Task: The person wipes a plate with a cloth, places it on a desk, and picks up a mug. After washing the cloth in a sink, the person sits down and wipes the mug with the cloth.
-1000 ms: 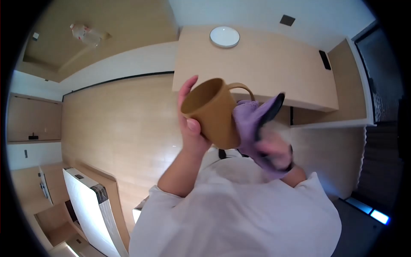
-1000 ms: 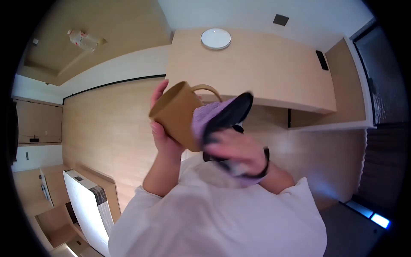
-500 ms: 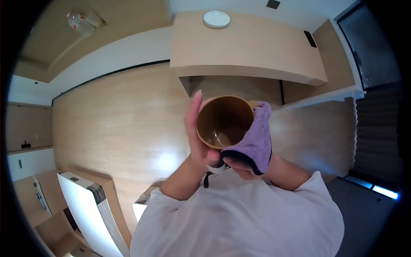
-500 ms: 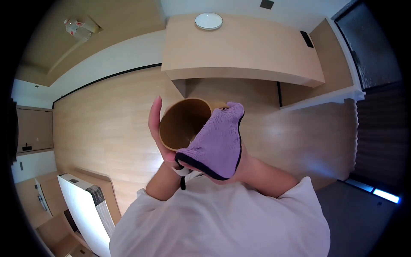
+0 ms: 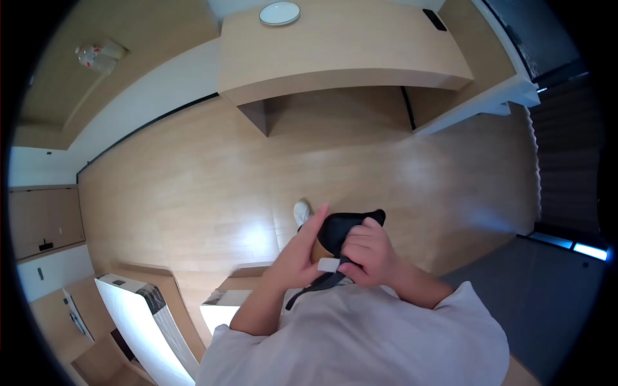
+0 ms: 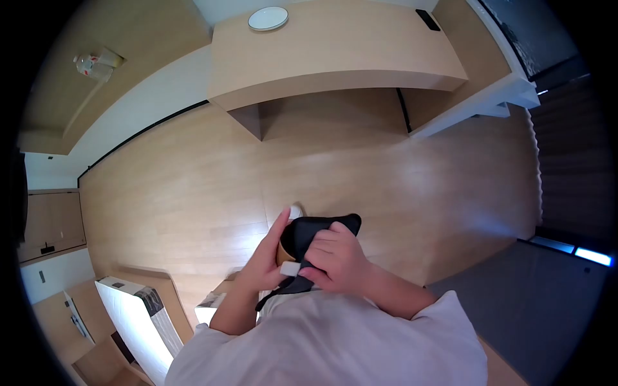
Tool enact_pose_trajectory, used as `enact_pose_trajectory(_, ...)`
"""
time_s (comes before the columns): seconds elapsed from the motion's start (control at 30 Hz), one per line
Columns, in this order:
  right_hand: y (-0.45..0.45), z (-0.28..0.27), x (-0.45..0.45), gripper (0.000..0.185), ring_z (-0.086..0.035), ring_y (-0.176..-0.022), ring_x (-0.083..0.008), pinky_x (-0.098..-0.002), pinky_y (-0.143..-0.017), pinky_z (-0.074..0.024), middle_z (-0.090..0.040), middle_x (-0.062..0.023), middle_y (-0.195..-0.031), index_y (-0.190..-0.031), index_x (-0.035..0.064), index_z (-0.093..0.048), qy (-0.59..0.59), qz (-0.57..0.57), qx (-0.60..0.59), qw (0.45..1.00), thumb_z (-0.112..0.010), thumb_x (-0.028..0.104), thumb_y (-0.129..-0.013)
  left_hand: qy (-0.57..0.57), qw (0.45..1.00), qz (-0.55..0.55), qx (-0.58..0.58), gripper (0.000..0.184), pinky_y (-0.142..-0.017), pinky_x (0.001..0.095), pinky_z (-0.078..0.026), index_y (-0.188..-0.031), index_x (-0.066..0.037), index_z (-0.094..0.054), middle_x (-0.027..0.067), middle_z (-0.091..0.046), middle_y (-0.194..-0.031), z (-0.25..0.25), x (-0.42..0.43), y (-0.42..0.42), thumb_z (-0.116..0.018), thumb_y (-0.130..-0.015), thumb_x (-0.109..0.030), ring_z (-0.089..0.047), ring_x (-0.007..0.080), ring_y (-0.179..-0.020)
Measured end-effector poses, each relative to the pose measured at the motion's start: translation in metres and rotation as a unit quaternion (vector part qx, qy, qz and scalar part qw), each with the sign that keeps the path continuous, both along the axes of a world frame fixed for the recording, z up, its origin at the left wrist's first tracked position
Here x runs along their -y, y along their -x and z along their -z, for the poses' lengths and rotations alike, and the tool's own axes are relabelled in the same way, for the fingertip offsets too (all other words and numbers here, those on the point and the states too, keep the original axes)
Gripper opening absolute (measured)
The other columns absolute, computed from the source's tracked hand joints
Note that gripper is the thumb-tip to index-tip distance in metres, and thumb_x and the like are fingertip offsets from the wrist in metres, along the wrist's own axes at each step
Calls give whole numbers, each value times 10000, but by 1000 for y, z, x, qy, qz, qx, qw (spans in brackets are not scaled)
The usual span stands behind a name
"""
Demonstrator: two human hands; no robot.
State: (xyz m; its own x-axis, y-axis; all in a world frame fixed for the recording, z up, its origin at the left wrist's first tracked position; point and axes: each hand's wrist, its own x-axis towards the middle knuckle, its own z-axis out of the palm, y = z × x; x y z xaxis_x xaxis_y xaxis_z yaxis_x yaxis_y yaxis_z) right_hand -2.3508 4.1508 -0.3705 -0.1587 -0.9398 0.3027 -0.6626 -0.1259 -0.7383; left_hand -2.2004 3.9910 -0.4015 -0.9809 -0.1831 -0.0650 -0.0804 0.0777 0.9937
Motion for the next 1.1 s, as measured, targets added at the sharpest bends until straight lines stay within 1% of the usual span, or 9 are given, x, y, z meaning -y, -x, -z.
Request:
enact_pose_trajectory(0.17, 5, -1, -21, 296, -545, -691, -308, -401, -647, -426, -535, -93, -724, -742, 69, -548, 36, -30, 13, 999, -675, 299, -879, -2, 998, 58, -24, 1066, -1093, 391, -362, -1558, -16, -169, 246, -476, -1392, -13, 3, 2, -803, -748, -297, -493, 366, -1291)
enact_pose_trajectory(0.2, -8, 5, -29, 293, -562, -715, -292, -402, -679, -442, -570, -96, -758, -816, 50, -585, 58, 125, 142, 980, -643, 312, -933, 2, 998, 47, -53, 1088, -1094, 386, -358, -1558, -17, -169, 236, -478, -1385, -20, 2, 4, -819, -734, -305, -491, 355, -1292)
enact_pose_trajectory(0.27, -8, -16, -31, 409, -578, -814, -201, -335, -690, -458, -614, -64, -845, -865, 65, -621, 114, 165, 599, 775, -456, 397, -1039, 11, 993, 18, -119, 1126, -1096, 381, -351, -1557, -19, -171, 205, -474, -1383, -29, -2, 2, -853, -720, -339, -490, 321, -1291)
enact_pose_trajectory(0.37, 5, 5, -27, 394, -585, -922, -189, -356, -780, -482, -633, -60, -971, -1017, 101, -587, 350, -94, 779, 512, -444, 468, -1027, -134, 965, -29, -224, 1173, -1084, 438, -385, -1541, -6, -169, 204, -462, -1406, -39, -8, -1, -869, -713, -453, -497, 332, -1287)
enact_pose_trajectory(0.53, -30, -16, -31, 434, -592, -1103, -230, -427, -973, -479, -622, -66, -1188, -1246, 131, -573, 286, 282, 798, 449, -489, 479, -1000, -239, 937, -61, -245, 1251, -957, 498, -527, -1525, -13, -151, 285, -486, -1352, -39, -1, -11, -821, -672, -636, -601, 364, -1138)
enact_pose_trajectory(0.63, -24, -12, -33, 496, -541, -1217, -231, -391, -1078, -408, -479, -52, -1433, -1447, 94, -398, 365, -21, 761, 536, -446, 361, -1033, -209, 944, -33, -254, 1158, -891, 509, -559, -1525, -32, -156, 298, -490, -1343, -35, -1, -2, -712, -754, -695, -619, 371, -1090)
enact_pose_trajectory(0.7, -33, -47, -37, 511, -549, -1214, -253, -383, -1062, -421, -510, -85, -1401, -1456, 106, -396, 288, 317, 455, 780, -519, 302, -1000, -284, 930, -27, -233, 1052, -870, 488, -565, -1526, -49, -170, 292, -504, -1336, -32, -5, 11, -593, -829, -714, -630, 378, -1056)
enact_pose_trajectory(0.8, -16, -57, -60, 495, -548, -1221, -247, -367, -1047, -432, -532, -100, -1373, -1432, 100, -436, 156, 402, 168, 887, -553, 250, -975, -362, 908, 10, -210, 957, -859, 467, -562, -1524, -53, -184, 273, -513, -1341, -35, -16, 44, -503, -882, -687, -640, 380, -1023)
enact_pose_trajectory(1.1, 76, -9, -196, 327, -593, -1054, -234, -363, -895, -471, -609, -110, -1192, -1213, 81, -576, 190, 509, 325, 774, -590, 182, -902, -312, 933, 100, -150, 822, -854, 466, -557, -1495, -80, -271, 213, -487, -1385, -19, -106, 202, -433, -928, -652, -637, 364, -1026)
